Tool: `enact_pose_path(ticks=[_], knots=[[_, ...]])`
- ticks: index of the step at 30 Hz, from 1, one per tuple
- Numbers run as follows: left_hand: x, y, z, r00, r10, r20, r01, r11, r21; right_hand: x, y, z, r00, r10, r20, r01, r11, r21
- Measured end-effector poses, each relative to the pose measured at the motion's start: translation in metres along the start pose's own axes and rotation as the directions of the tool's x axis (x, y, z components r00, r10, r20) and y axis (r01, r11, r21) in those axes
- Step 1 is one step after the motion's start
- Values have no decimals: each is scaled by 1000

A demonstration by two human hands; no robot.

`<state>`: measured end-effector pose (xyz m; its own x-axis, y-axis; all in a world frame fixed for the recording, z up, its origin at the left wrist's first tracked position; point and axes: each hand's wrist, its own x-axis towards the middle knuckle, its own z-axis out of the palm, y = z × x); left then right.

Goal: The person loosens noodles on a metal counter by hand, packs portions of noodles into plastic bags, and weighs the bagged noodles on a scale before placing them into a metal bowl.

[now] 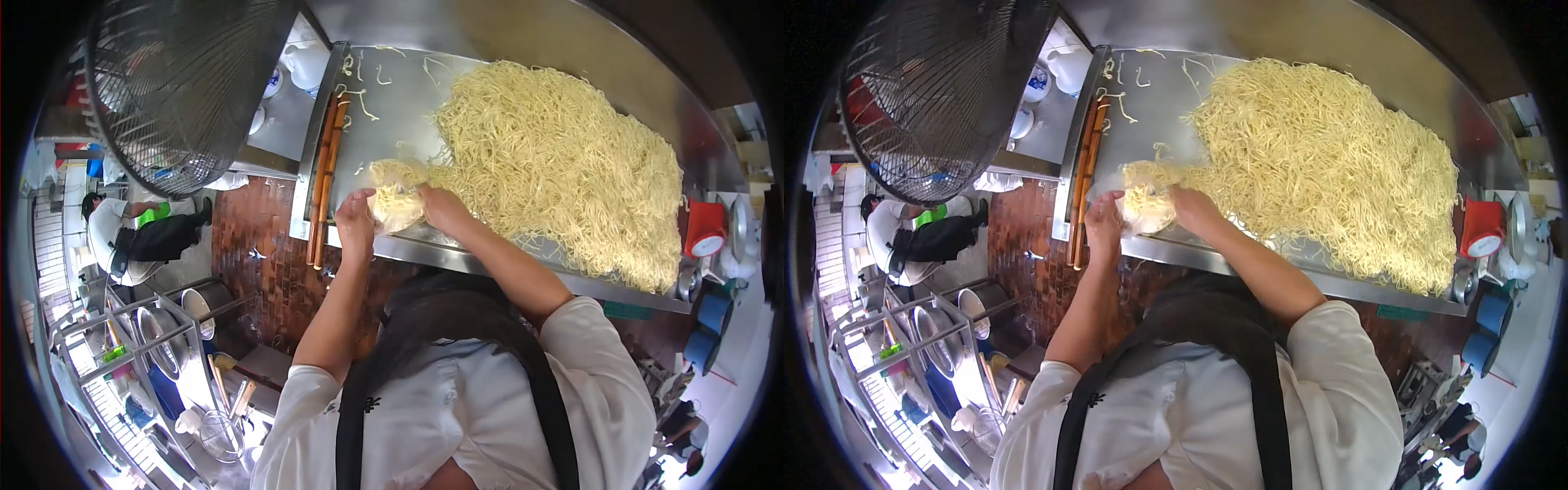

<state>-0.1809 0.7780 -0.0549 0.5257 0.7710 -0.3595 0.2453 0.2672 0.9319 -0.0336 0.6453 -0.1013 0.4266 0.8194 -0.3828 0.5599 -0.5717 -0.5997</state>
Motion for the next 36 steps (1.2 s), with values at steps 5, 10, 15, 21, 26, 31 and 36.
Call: enact_pose_path(ticks=[5,10,15,21,26,31,36], knots=[[-13,56,17,985,174,-3,-171,961,-217,-7,-92,-110,901,-362,238,230,866,444],[-7,61,11,989,57,139,-10,948,-317,-5,-35,-51,910,-410,-63,414,909,49],[-54,88,50,929,-13,369,106,967,-232,-74,-58,-82,675,-241,-697,283,957,-57],[-114,159,87,736,15,677,-27,1000,7,-184,22,-140,848,16,-530,-25,1000,-9],[-146,127,200,588,-74,806,-373,859,351,-335,102,-165,868,183,-462,-219,975,-24],[-207,65,338,475,78,877,-544,809,223,-452,190,-155,540,250,-804,-209,965,159],[-266,1,438,433,-66,899,-512,803,306,-547,256,-159,543,459,-703,-321,887,331]])
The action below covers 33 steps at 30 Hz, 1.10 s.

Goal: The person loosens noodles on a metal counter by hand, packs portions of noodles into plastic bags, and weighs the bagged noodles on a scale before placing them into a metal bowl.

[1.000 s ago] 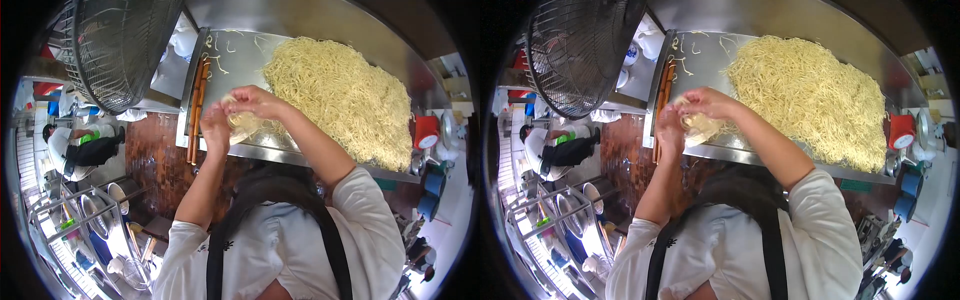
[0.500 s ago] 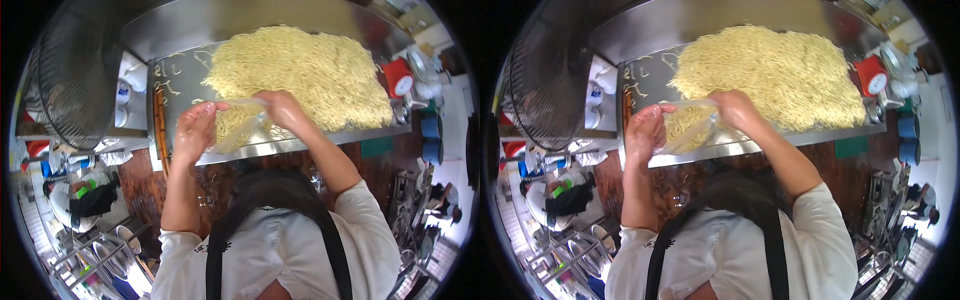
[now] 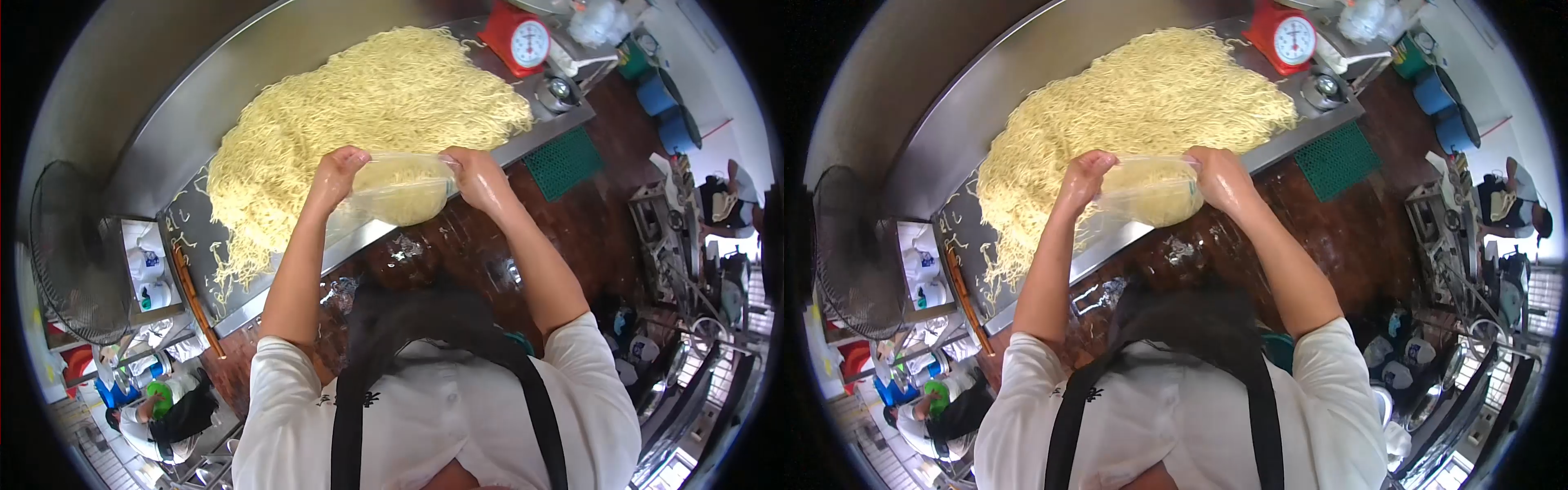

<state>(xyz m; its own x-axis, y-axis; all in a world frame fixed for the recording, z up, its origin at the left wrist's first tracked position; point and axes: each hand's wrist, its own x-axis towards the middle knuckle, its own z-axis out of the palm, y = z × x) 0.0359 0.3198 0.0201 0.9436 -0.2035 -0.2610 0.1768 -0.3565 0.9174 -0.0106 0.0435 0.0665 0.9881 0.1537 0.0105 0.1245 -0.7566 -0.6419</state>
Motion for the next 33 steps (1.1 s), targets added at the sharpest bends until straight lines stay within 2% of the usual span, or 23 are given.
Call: enact_pose_path(ticks=[2,3,5,6,8,9,10,13,15,16,17,19,21,24,25,26,27,30,31,33], knots=[[10,8,29,991,118,-58,-112,989,98,-3,30,-19,999,48,-4,-48,997,54],[8,8,35,991,133,-5,-123,936,330,-4,44,-25,999,44,-32,-40,993,112],[1,5,56,991,71,110,-121,820,559,1,71,-34,994,24,-107,0,975,221],[10,-21,65,960,214,180,-279,737,615,3,80,-37,996,15,-91,7,971,238],[33,-23,73,991,73,111,-106,938,330,19,99,-44,996,-13,-84,34,966,258],[52,4,74,997,78,-2,-76,978,196,39,108,-53,998,-18,-63,34,963,266],[69,30,73,992,61,-107,-55,997,51,59,119,-67,994,-35,-106,58,974,219],[117,134,75,958,253,-135,-260,965,-43,122,120,-139,970,-40,-239,69,991,114],[145,209,73,911,394,-121,-408,904,-126,172,117,-210,836,-252,-487,321,945,62],[151,250,72,901,427,-82,-435,879,-197,179,90,-254,839,-190,-510,281,954,107],[157,287,74,887,460,-40,-453,850,-267,186,72,-289,846,-41,-532,141,979,149],[187,342,81,841,533,92,-492,825,-278,195,62,-335,803,-117,-584,392,842,370],[217,377,105,821,559,115,-487,792,-368,212,87,-359,485,-417,-769,591,804,-63],[270,406,156,808,582,91,-482,742,-466,251,156,-340,361,-161,-919,547,834,69],[290,404,176,809,583,76,-479,728,-491,266,182,-327,503,54,-862,516,782,350],[310,402,196,843,534,72,-446,767,-462,281,207,-313,610,266,-747,449,660,602],[331,397,215,875,481,61,-411,802,-433,285,222,-310,797,352,-491,305,467,830],[378,367,253,947,320,22,-294,895,-336,316,271,-315,913,267,-309,256,217,942],[392,363,261,962,272,1,-258,917,-305,327,284,-325,935,226,-272,220,230,948],[402,363,267,946,322,-37,-313,879,-360,334,296,-345,969,160,-190,146,250,957]])
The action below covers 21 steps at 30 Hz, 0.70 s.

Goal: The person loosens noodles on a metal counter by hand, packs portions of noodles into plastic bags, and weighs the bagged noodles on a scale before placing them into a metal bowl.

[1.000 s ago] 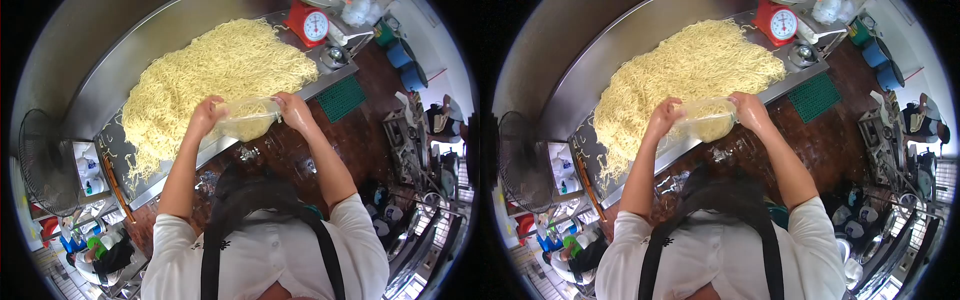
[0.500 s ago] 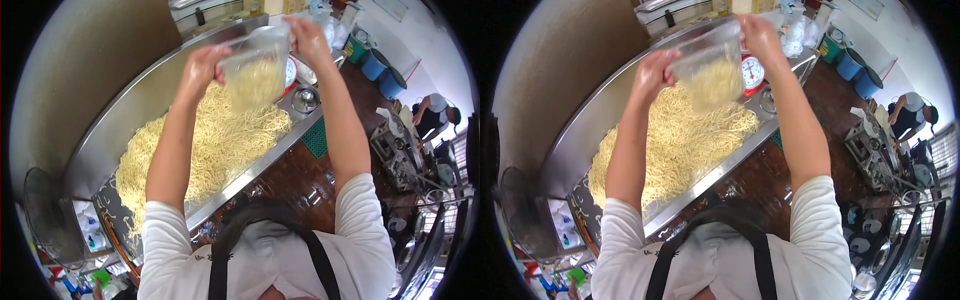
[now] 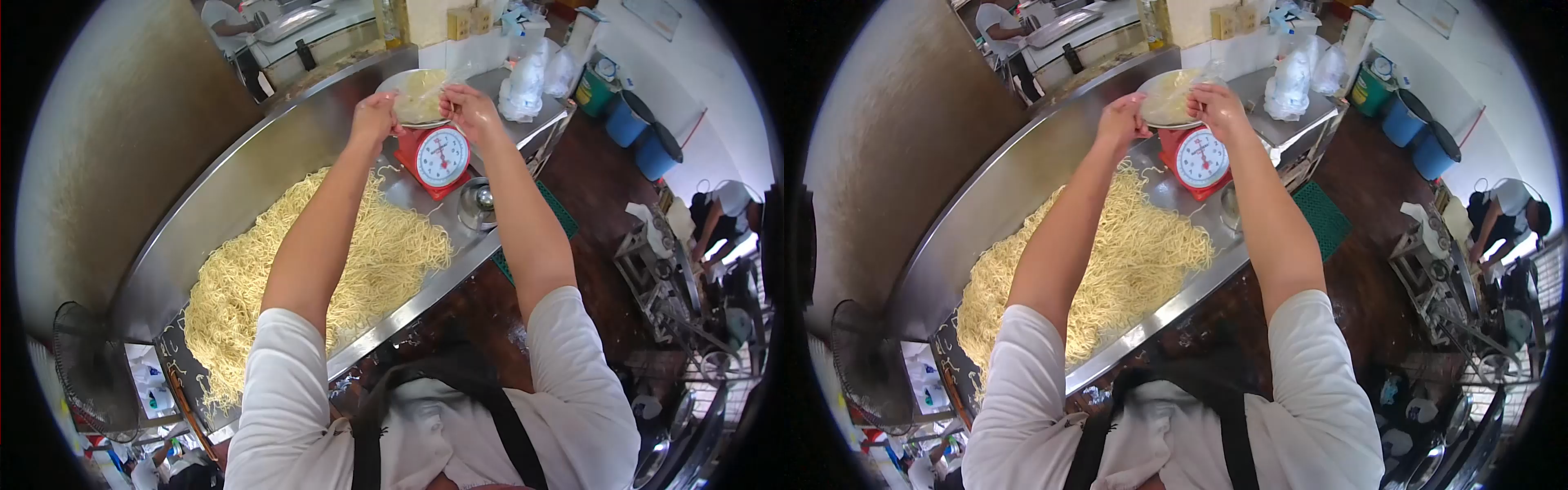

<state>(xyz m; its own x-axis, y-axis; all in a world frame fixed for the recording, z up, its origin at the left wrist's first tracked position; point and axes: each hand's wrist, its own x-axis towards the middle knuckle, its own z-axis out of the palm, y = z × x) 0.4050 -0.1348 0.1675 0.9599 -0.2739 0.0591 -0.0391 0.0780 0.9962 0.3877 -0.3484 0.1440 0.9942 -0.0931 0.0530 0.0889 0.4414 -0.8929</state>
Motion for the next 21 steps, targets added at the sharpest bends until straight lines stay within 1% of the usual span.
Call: enact_pose_path(ticks=[1,2,3,5,6,8,9,10,12,13,15,16,18,19,20,21], knots=[[3,-2,2,999,30,-11,-30,999,-29,2,-12,-3,993,-30,114,50,983,-176],[5,5,6,997,69,-44,-72,995,-66,-12,-46,15,972,-44,232,123,934,-336],[10,10,12,990,103,-97,-109,992,-64,-23,-76,31,936,-41,349,214,854,-474],[17,19,21,963,174,-207,-189,981,-54,-32,-115,52,819,-135,558,426,795,-433],[18,26,26,945,238,-224,-244,970,1,-30,-122,58,737,-176,652,526,756,-390],[19,39,40,937,220,-270,-219,975,35,13,-99,49,718,-52,694,322,909,-264],[20,41,45,933,213,-291,-208,977,48,44,-79,41,695,6,719,205,957,-206],[23,40,45,932,228,-283,-212,974,84,84,-46,27,815,-77,574,534,486,-692],[30,38,43,932,256,-258,-222,963,154,75,-45,20,803,-175,570,596,187,-781],[34,37,39,930,264,-257,-208,952,223,72,-46,16,789,-214,575,594,28,-804],[36,37,35,930,265,-253,-164,919,358,73,-71,4,758,-229,611,641,86,-762],[38,37,33,914,288,-284,-144,888,437,71,-88,0,744,-245,622,659,113,-744],[46,36,37,884,343,-317,-105,808,580,49,-121,1,743,-430,513,603,98,-791],[50,37,39,885,339,-320,-89,797,597,40,-129,-3,728,-516,452,571,90,-816],[52,38,39,885,334,-324,-72,786,613,64,-111,-20,505,-699,506,559,-181,-809],[52,40,43,883,332,-332,-55,775,629,58,-108,-23,420,-783,459,435,-270,-859]])
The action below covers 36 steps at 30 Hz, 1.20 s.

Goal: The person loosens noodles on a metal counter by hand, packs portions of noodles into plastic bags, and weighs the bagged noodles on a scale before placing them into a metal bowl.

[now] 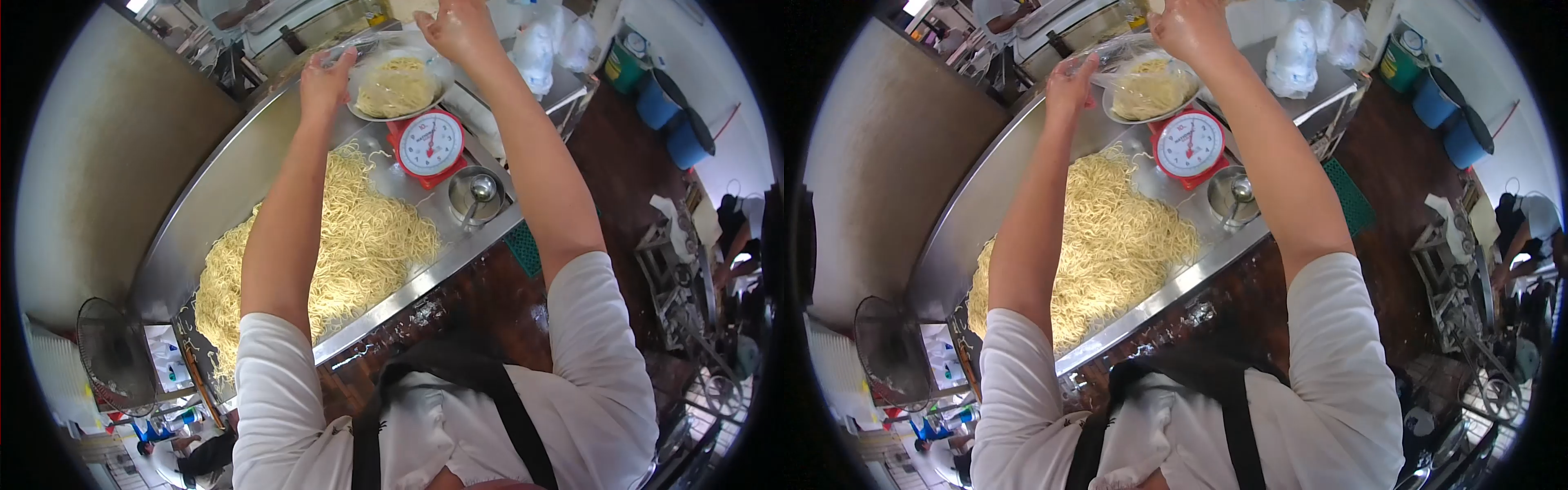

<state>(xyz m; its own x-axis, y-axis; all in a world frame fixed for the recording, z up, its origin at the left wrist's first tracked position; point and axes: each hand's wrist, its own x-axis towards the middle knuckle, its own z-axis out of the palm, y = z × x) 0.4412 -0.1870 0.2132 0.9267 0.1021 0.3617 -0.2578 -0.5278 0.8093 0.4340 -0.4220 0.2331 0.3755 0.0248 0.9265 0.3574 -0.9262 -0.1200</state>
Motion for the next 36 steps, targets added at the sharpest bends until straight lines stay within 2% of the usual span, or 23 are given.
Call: enact_pose_path(ticks=[1,3,4,6,7,9,10,11,13,15,16,18,20,21,22,23,26,29,31,33,34,35,36], knots=[[-2,4,3,999,-39,5,39,996,-77,-4,-4,-1,991,3,-130,-23,987,-157],[3,-3,9,999,-44,-11,44,997,-65,-14,-5,-1,985,150,-82,-165,958,-236],[5,-6,12,999,-45,-22,44,997,-61,-23,1,5,949,298,105,-275,943,-186],[3,-18,19,997,-12,77,33,961,-274,-43,12,21,826,442,349,-436,894,-99],[0,-21,18,992,10,123,37,926,-376,-55,16,30,789,460,407,-486,873,-44],[-15,-16,5,992,59,109,-19,942,-334,-59,9,24,797,383,468,-494,858,140],[-23,-14,-3,992,85,98,-50,948,-314,-58,5,22,841,291,456,-444,854,272],[-33,-9,-15,993,87,79,-41,887,-461,-55,-2,18,880,195,434,-381,833,400],[-67,1,-47,997,67,38,-21,706,-708,-37,-37,-21,923,204,325,-336,839,427],[-114,30,-96,998,61,-13,-53,713,-699,-26,-80,-74,909,265,321,-395,792,465],[-137,33,-118,996,82,21,-45,727,-685,-33,-100,-98,871,318,374,-475,738,479],[-189,21,-152,990,93,101,-10,785,-619,-63,-136,-133,868,345,357,-480,768,424],[-242,-20,-165,972,92,215,39,843,-536,-141,-160,-117,802,435,410,-596,628,500],[-266,-56,-158,947,-91,308,259,783,-566,-190,-172,-103,621,513,593,-784,414,462],[-284,-89,-154,920,-178,348,370,687,-625,-241,-178,-84,667,354,655,-737,444,510],[-297,-112,-157,887,-295,354,458,653,-603,-282,-186,-72,521,328,788,-853,238,465],[-331,-161,-155,838,-389,382,545,599,-587,-304,-210,-77,581,246,776,-739,560,375],[-346,-167,-181,888,-348,300,459,690,-560,-336,-185,-74,441,138,887,-898,52,438],[-352,-170,-195,926,-272,261,368,802,-470,-379,-193,-57,626,22,779,-668,531,521],[-361,-168,-199,950,-140,279,224,927,-299,-408,-220,-57,596,-204,777,-386,776,499],[-361,-167,-199,952,-74,297,140,968,-208,-415,-255,-52,477,-318,820,-287,825,487],[-356,-159,-201,946,3,323,62,980,-190,-408,-293,-40,508,-265,820,-439,739,511],[-358,-158,-208,949,-32,313,103,971,-214,-400,-322,-30,523,-203,828,-581,626,520]])
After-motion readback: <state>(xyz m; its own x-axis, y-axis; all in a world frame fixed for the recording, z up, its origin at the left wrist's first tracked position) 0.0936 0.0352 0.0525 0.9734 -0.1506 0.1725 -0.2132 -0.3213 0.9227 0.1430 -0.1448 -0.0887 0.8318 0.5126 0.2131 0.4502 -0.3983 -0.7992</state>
